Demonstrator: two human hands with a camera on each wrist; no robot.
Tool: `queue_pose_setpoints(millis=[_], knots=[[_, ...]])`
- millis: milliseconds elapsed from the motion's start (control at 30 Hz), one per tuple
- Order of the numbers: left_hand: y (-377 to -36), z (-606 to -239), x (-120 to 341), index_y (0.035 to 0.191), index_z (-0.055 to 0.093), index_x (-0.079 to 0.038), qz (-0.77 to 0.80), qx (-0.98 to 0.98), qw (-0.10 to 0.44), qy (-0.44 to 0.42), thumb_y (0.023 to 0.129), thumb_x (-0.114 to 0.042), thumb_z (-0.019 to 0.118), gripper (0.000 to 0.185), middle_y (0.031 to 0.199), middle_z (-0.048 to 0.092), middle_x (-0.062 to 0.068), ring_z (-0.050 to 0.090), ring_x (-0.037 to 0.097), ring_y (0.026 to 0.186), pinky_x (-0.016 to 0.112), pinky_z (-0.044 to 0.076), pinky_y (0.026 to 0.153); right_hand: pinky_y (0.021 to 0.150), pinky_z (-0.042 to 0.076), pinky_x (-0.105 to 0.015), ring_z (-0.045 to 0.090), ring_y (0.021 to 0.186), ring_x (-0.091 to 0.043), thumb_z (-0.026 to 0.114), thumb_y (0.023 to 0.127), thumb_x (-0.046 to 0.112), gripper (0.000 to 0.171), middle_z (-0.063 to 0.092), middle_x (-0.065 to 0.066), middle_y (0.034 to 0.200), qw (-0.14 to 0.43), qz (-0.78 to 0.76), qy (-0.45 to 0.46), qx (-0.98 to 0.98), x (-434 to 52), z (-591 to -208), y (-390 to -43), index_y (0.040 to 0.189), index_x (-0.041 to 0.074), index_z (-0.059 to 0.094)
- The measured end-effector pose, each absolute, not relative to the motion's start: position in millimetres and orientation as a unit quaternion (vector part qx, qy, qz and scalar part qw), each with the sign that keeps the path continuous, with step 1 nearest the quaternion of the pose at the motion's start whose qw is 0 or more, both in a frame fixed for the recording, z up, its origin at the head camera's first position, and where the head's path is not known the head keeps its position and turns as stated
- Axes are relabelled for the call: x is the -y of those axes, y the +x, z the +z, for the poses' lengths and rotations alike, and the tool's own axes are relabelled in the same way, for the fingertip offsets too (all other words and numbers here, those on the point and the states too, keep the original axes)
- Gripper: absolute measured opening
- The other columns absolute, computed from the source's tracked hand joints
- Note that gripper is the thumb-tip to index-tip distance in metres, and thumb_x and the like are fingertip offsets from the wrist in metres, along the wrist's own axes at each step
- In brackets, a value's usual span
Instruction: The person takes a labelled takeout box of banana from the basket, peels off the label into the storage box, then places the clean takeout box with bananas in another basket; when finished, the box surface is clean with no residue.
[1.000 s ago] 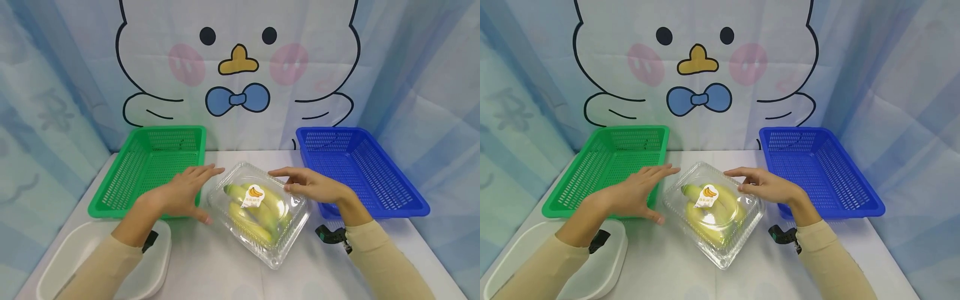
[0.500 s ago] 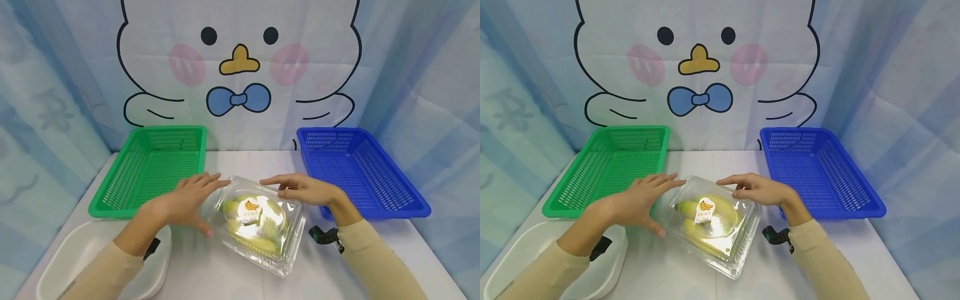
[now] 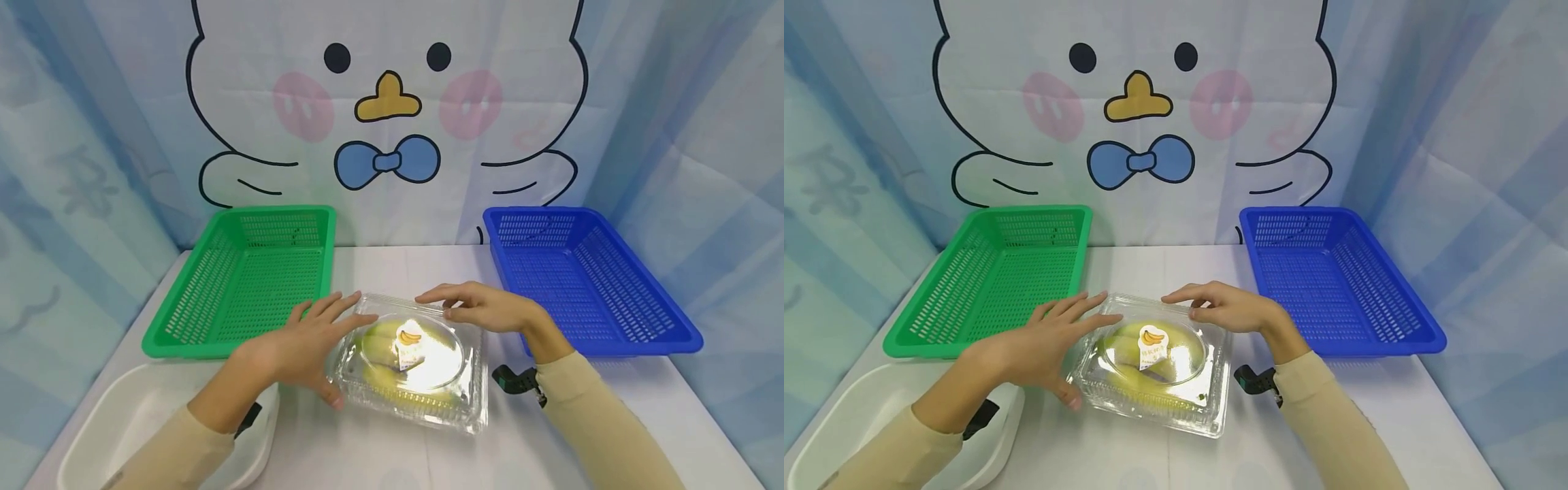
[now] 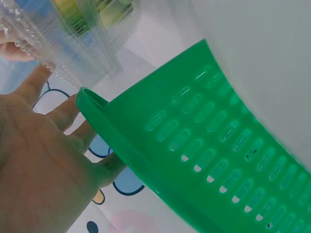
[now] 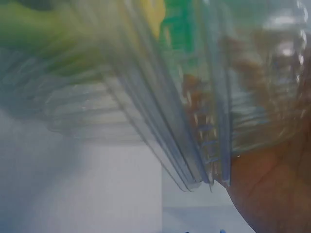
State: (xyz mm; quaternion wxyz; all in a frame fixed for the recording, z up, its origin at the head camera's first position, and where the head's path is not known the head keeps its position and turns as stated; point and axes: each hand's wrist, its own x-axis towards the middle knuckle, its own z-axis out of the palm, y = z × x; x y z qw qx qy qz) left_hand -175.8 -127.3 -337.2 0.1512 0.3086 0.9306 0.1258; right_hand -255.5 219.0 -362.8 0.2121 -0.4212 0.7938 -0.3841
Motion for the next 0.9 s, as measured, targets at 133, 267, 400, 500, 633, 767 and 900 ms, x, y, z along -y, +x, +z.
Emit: queue_pose_setpoints(millis=[133,267,400,500,633,767,900], knots=[[-175.7,-340.2,128.2,0.162,0.03,-0.034,0.126,-0.931,0.15,0.307,0.06,-0.052,0.097,0.123,0.174,0.003,0.004,0.002,0.04,0.158,0.078,0.009,0.116,0.102,0.05,-0.044,0.052,0.136,-0.029,0.049,0.107,0.005,0.044,0.054,-0.008,0.152,0.203,-0.378,-0.415,-0.802,-212.7,-365.2,-256.3,0.15,0.012,0.054],[-177.6,-343.4,129.5,0.161,0.03,-0.034,0.122,-0.931,0.15,0.309,0.061,-0.055,0.095,0.121,0.174,0.007,0.002,0.001,0.039,0.158,0.078,0.01,0.115,0.101,0.05,-0.044,0.054,0.133,-0.027,0.048,0.107,0.005,0.043,0.055,-0.006,0.15,0.194,-0.371,-0.409,-0.811,-208.7,-369.3,-255.6,0.149,0.013,0.055],[-180.1,-346.5,131.4,0.16,0.032,-0.036,0.119,-0.93,0.15,0.313,0.061,-0.059,0.092,0.118,0.173,0.013,0.002,0.004,0.041,0.158,0.078,0.012,0.115,0.097,0.052,-0.043,0.058,0.126,-0.028,0.048,0.108,0.007,0.042,0.057,-0.009,0.148,0.183,-0.372,-0.4,-0.817,-207.1,-374.9,-253.9,0.148,0.012,0.055],[-180.5,-347.5,132.5,0.158,0.035,-0.038,0.123,-0.929,0.148,0.316,0.061,-0.061,0.091,0.115,0.172,0.015,0.002,0.007,0.043,0.157,0.078,0.013,0.114,0.097,0.053,-0.046,0.06,0.125,-0.033,0.048,0.108,0.008,0.041,0.056,-0.013,0.148,0.174,-0.385,-0.388,-0.819,-206.8,-378.3,-252.2,0.148,0.009,0.054],[-179.6,-349.4,132.9,0.157,0.038,-0.039,0.128,-0.929,0.143,0.318,0.061,-0.063,0.09,0.112,0.172,0.016,0.003,0.008,0.044,0.157,0.078,0.012,0.114,0.107,0.047,-0.058,0.053,0.136,-0.037,0.052,0.108,0.015,0.041,0.054,-0.012,0.151,0.142,-0.388,-0.37,-0.832,-206.7,-381.3,-246.5,0.148,0.008,0.053],[-177.9,-351.7,132.2,0.157,0.038,-0.038,0.125,-0.931,0.134,0.317,0.063,-0.065,0.089,0.111,0.172,0.017,0.004,0.008,0.044,0.157,0.078,0.012,0.114,0.114,0.037,-0.061,0.043,0.145,-0.034,0.059,0.106,0.023,0.045,0.05,-0.01,0.154,0.095,-0.37,-0.363,-0.85,-207.8,-381.6,-236.3,0.149,0.011,0.053],[-176.6,-353.4,131.7,0.158,0.037,-0.037,0.121,-0.933,0.122,0.315,0.063,-0.068,0.087,0.111,0.172,0.017,0.005,0.008,0.044,0.157,0.078,0.012,0.115,0.117,0.031,-0.064,0.036,0.149,-0.036,0.062,0.104,0.027,0.05,0.041,-0.011,0.16,0.069,-0.362,-0.357,-0.858,-211.2,-381.0,-224.1,0.151,0.013,0.051]])
